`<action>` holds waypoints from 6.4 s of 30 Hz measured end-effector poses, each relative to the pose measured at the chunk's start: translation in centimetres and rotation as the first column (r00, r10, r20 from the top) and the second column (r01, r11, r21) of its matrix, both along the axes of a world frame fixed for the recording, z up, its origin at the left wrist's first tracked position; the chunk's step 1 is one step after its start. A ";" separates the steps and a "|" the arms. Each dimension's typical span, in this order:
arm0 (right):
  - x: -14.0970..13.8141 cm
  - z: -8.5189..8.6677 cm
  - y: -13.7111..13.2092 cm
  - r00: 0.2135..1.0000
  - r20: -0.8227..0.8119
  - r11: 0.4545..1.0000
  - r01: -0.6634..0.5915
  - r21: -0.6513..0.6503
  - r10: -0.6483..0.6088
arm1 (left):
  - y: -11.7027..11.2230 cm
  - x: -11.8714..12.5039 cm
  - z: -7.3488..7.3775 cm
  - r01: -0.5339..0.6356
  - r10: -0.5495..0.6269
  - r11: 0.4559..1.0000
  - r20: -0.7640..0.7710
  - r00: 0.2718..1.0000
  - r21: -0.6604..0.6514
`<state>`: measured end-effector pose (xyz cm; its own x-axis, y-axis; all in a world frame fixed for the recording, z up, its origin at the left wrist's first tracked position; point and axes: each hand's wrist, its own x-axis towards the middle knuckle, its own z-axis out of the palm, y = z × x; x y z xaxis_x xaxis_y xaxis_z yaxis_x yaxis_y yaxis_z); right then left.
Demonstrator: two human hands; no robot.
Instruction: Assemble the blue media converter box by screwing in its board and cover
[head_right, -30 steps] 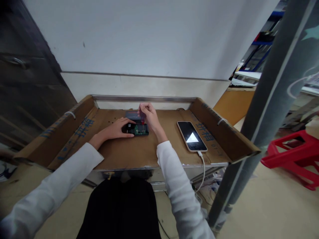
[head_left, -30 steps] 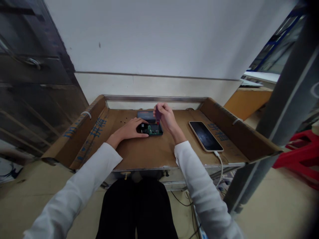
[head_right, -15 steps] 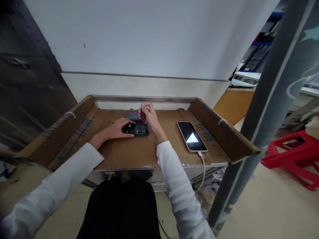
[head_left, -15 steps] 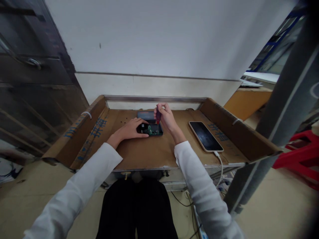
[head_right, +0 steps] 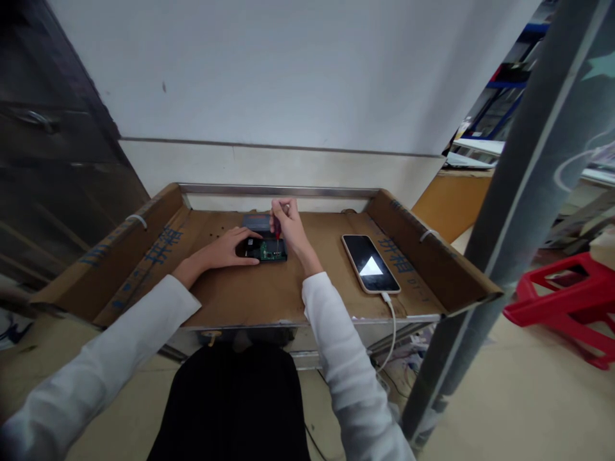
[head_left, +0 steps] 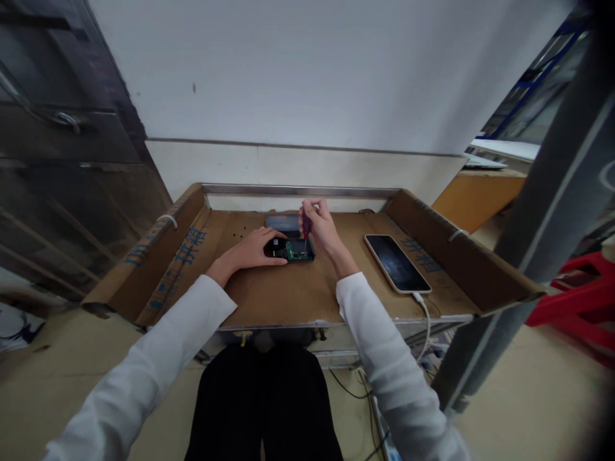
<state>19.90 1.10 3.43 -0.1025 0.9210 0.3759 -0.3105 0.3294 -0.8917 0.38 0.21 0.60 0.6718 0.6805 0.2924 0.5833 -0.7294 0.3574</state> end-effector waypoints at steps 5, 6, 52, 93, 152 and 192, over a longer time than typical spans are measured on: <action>0.1 0.4 -0.3 0.975 -0.042 0.975 -0.218 -0.033 0.217 | -0.2 0.0 0.1 0.010 -0.010 1.000 0.009 1.000 -0.001; 0.0 0.5 -0.4 0.972 -0.059 0.972 -0.231 -0.045 0.228 | -0.2 0.0 0.1 0.012 -0.012 1.000 0.010 1.000 0.000; -0.3 0.0 0.0 0.992 -0.071 0.994 -0.109 0.000 0.109 | -0.1 0.1 -0.2 0.010 -0.009 0.999 -0.008 1.000 0.047; 2.0 -1.0 -0.7 0.141 0.785 0.694 0.579 0.429 -0.603 | -0.6 -5.4 0.6 -0.510 0.481 0.796 0.172 0.860 0.325; 2.7 -3.7 -2.2 0.520 0.762 0.921 0.161 0.356 -0.385 | -3.0 -2.8 -0.7 -0.298 0.211 0.936 0.379 0.901 0.189; 1.5 -4.5 -5.6 0.752 0.445 0.854 0.301 0.423 -0.486 | -4.7 -2.7 -0.4 -0.191 -0.034 0.759 0.331 0.943 0.622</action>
<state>21.45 -4.51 -1.10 -0.0199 0.7675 0.6407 0.3883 0.5964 -0.7025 -2.31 -4.49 0.21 0.4237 0.3042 0.8532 0.5922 -0.8058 -0.0068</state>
